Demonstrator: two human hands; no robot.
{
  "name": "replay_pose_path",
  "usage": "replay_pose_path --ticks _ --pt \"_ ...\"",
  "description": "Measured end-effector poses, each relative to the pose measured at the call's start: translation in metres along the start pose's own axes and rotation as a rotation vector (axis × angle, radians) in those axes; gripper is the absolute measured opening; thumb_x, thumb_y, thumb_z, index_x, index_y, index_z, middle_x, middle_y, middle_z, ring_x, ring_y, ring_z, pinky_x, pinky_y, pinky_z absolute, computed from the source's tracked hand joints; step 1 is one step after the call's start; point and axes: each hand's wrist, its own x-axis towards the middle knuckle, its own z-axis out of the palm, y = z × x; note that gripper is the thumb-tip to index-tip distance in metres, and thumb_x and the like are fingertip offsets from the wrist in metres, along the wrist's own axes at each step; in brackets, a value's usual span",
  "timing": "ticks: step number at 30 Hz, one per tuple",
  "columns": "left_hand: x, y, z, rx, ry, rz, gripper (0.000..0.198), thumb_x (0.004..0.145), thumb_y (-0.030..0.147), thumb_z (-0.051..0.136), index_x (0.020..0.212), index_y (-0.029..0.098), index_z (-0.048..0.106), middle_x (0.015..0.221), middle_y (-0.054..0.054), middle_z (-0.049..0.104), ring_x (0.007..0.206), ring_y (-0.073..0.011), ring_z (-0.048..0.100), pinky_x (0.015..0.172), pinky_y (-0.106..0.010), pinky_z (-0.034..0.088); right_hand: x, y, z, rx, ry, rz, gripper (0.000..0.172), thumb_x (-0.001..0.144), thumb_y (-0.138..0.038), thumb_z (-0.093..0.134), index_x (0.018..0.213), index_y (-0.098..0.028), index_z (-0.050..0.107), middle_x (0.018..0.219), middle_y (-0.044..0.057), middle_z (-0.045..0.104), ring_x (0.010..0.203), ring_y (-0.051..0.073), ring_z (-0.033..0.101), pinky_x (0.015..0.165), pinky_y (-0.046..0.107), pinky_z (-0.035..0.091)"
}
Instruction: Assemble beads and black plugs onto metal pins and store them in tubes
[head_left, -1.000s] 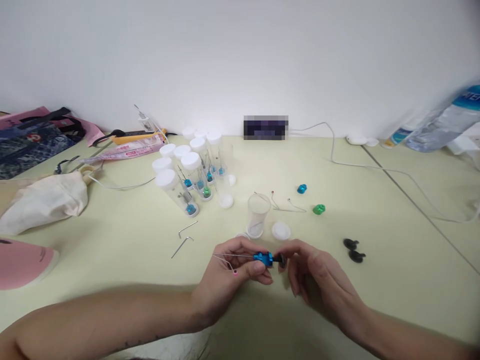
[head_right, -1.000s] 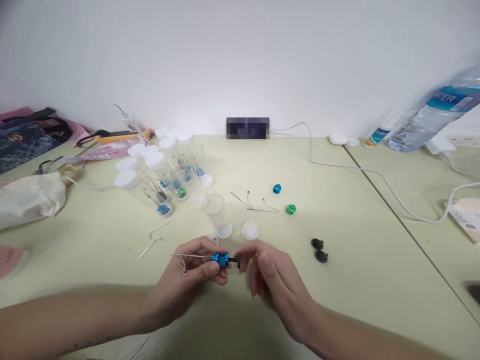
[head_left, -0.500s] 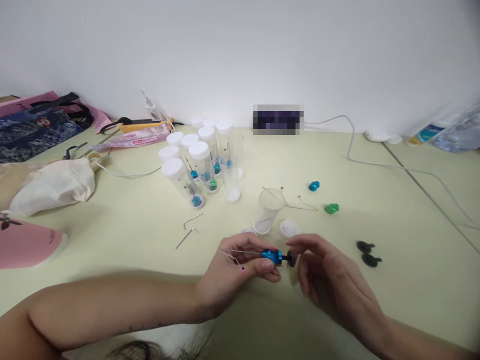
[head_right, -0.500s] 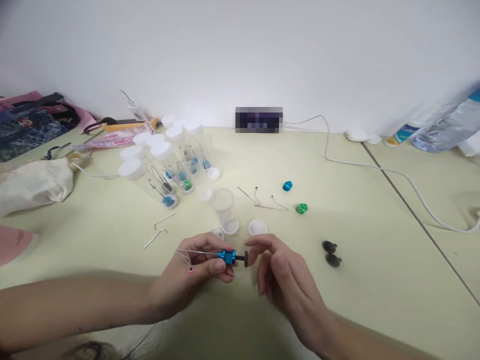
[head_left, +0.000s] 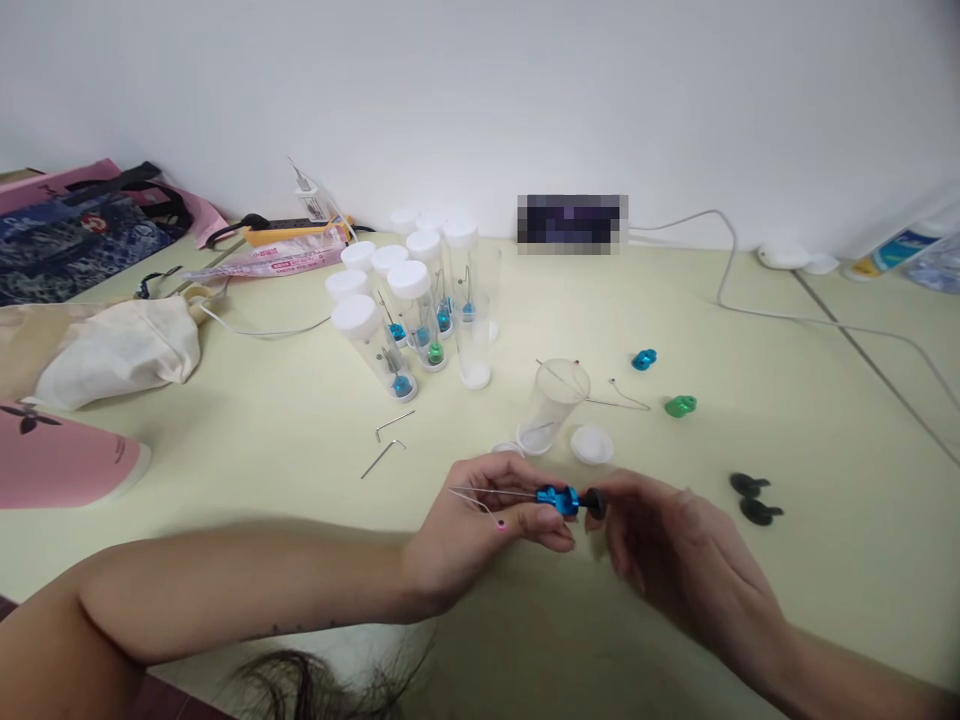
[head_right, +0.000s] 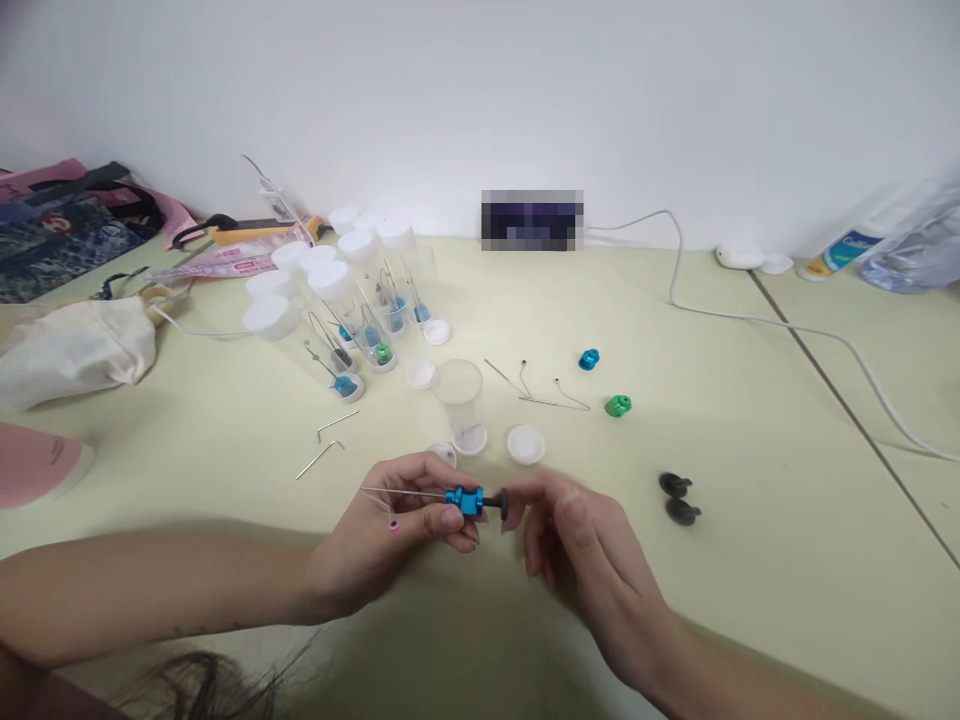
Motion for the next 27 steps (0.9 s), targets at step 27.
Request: replay_pose_path --ticks 27 --pt "0.001 -0.002 -0.001 -0.024 -0.017 0.024 0.015 0.073 0.014 0.076 0.087 0.012 0.071 0.074 -0.003 0.073 0.065 -0.0121 0.07 0.068 -0.023 0.059 -0.001 -0.012 0.001 -0.02 0.196 -0.032 0.054 0.099 -0.051 0.028 0.066 -0.021 0.057 0.052 0.001 0.045 0.048 0.014 0.039 0.044 0.027 0.029"
